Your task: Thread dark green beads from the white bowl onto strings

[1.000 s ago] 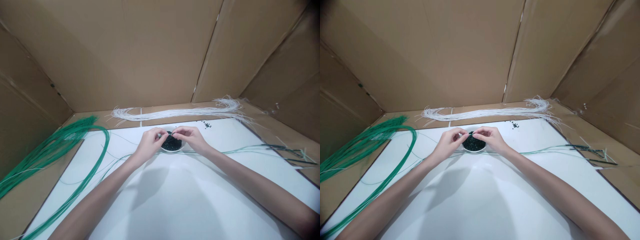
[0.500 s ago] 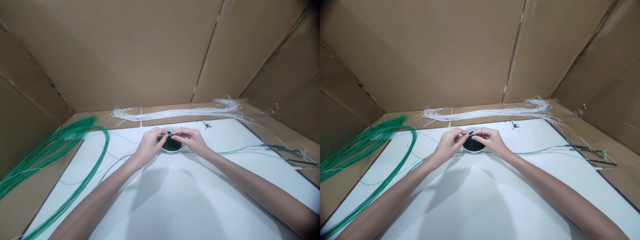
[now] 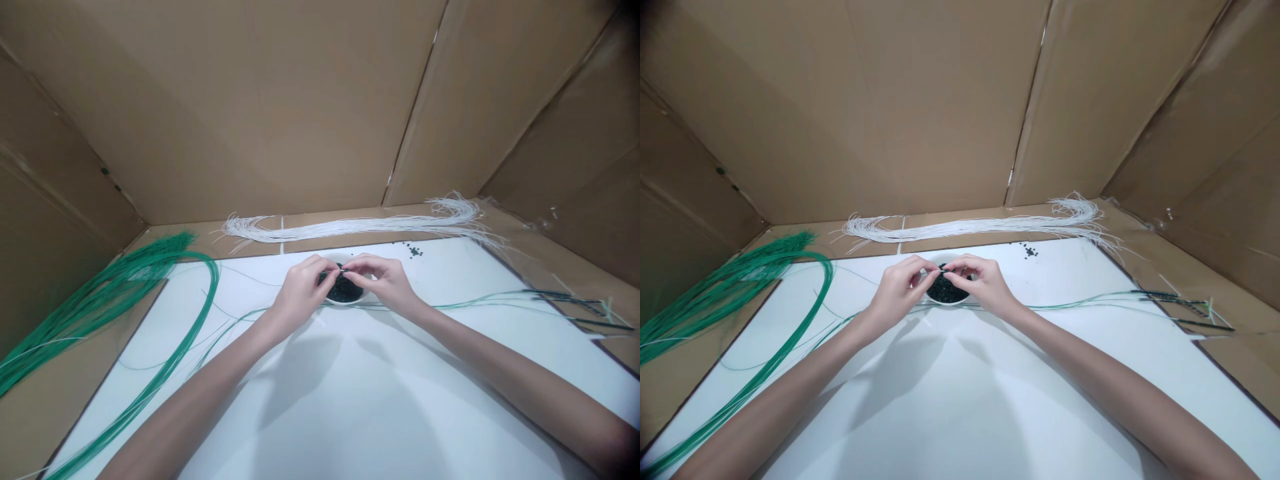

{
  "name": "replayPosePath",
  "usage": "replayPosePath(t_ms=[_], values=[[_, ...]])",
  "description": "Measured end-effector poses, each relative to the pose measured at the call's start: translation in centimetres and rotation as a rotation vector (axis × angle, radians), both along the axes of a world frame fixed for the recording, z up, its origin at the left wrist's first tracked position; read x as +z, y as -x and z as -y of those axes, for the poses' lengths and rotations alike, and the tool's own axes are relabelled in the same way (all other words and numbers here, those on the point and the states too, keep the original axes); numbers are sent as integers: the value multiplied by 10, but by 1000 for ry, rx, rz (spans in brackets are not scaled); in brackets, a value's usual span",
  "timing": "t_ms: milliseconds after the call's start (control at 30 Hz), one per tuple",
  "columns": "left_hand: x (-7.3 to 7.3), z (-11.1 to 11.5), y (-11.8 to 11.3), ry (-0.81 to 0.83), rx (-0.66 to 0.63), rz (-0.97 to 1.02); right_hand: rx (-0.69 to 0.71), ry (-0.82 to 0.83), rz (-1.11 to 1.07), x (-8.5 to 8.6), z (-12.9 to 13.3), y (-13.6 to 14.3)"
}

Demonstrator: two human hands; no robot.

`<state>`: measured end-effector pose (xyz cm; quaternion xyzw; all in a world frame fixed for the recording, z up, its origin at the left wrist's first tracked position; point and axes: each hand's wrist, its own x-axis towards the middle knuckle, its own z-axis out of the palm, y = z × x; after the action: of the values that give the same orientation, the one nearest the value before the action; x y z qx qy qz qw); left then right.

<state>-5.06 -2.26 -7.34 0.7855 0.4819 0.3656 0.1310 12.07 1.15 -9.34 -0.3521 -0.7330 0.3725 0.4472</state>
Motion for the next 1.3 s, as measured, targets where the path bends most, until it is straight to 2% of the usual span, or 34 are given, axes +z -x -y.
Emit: replayPosePath(t_ms=[467,767,1000,1300], values=[[-6,0,-1,-9,-9,-2,-18,-212,131,5,5,0],[-3,0,-2,33,6,9,-78,-181,110,4,4,-1],[-5,-2,0,5,17,13,-15,-169,118,6,4,-1],[-11,-2,-1,64,-18,101,-61,-299,170,3,4,-1]])
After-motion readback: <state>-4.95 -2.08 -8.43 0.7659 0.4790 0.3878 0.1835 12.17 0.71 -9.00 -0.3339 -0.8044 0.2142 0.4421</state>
